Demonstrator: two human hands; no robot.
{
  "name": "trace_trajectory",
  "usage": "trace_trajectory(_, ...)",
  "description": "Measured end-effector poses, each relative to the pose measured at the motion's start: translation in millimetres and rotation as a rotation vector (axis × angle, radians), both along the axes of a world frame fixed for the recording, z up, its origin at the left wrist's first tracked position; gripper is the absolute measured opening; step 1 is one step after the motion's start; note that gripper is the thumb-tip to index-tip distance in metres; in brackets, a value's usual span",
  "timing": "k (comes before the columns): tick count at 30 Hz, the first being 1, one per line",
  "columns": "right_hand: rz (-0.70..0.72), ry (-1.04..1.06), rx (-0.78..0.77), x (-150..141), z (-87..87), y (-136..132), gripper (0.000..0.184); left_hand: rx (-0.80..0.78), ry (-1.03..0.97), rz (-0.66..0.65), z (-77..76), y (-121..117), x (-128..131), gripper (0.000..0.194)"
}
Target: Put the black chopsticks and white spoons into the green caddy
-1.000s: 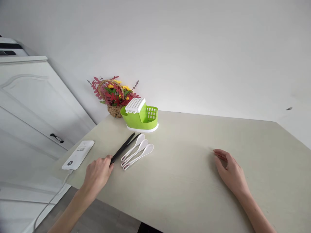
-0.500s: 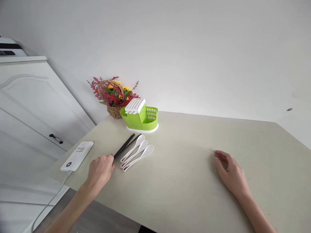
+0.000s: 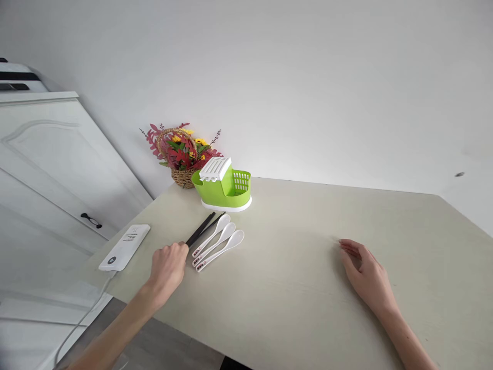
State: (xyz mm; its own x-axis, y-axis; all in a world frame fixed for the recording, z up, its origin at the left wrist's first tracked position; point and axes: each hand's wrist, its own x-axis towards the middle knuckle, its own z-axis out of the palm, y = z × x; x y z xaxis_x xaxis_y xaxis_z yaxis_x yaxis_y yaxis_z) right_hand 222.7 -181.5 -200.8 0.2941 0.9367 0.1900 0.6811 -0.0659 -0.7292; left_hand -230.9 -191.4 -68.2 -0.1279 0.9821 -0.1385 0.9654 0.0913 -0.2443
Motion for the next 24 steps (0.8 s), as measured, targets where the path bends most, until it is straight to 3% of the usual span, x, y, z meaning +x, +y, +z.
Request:
trace_trajectory(9,-0.005,0.008,-0.007,0,-1.1,0,0.037,-0.129,0.036,-0.015,5.0,21,14,0.036)
trace_trajectory(13,-0.014,0.016,-0.006,0,-1.3,-1,0.036,-0.114,0.043,-0.041,6.4,24,6,0.038)
trace_trajectory(18,-0.007,0.011,0.0,-1,-2.1,0,0.037,-0.076,0.017,-0.037,2.9,27,-9,0.027)
trace_trajectory(24,0.004,0.004,0.005,1,-3.0,0,0.036,-0.11,0.08,-0.04,1.2,29,-15,0.036)
